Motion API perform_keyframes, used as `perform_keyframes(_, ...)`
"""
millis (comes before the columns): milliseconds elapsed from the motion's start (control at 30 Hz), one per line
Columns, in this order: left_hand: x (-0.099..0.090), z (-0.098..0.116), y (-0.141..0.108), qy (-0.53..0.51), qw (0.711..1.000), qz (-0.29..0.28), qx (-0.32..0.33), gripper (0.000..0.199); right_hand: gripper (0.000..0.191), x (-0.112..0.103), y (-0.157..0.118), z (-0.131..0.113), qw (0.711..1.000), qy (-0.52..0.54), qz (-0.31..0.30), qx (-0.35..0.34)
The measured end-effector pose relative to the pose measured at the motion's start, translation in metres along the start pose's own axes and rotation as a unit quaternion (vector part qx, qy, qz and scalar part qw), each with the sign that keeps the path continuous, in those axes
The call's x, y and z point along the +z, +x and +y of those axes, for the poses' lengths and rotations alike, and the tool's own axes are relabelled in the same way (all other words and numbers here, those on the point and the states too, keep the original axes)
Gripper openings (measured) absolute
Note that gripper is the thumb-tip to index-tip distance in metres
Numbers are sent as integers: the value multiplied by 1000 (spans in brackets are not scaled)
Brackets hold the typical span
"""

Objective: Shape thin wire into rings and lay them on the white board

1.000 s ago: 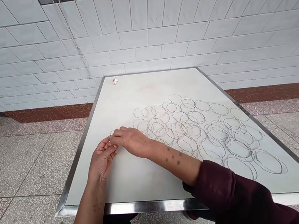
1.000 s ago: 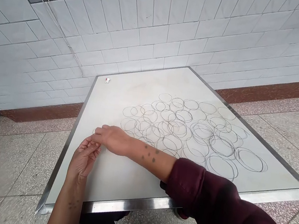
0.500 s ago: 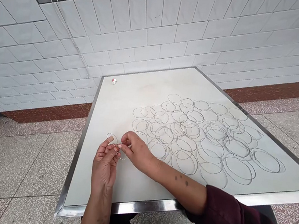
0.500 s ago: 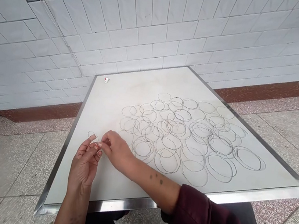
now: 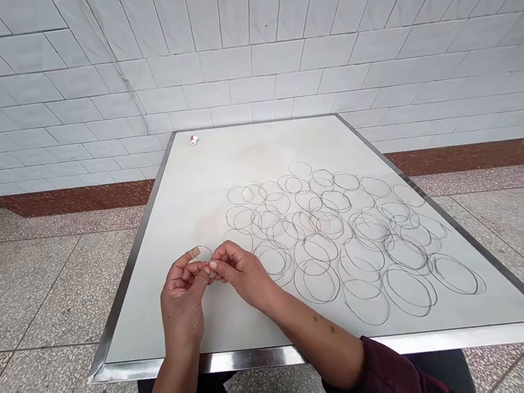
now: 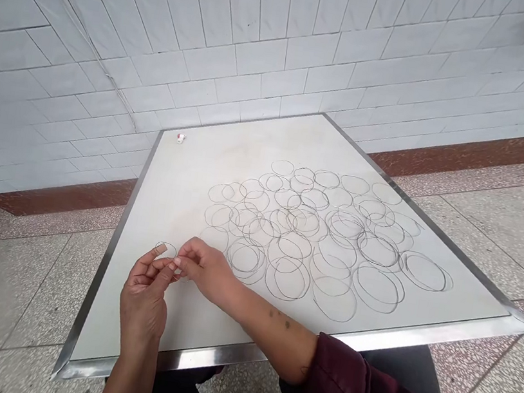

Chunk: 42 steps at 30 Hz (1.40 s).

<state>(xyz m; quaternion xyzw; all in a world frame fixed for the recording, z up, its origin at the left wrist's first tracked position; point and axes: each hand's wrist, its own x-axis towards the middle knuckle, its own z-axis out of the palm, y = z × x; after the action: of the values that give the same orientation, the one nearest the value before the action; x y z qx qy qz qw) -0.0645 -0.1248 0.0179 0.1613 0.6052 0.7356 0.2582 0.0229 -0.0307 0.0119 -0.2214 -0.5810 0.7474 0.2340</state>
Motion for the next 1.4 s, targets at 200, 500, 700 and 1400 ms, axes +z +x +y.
perform_keyframes(200, -1, -1, -6, 53, 998, 0, 19, 48, 27, -2, -5, 2, 1000, 0, -10, -5)
perform_keyframes(500, 2, 3, -12, 100, 994, -37, 32, 48, 28, -5, -6, 9, 999, 27, -16, -32)
perform_keyframes(700, -4, 2, -8, 134, 987, -88, -2, 56, 19, -11, -5, 13, 998, -14, -19, -51)
perform_keyframes(1400, -8, 4, -4, 89, 971, -167, -145, 60, 43, -34, -4, 15, 982, 31, -186, 1)
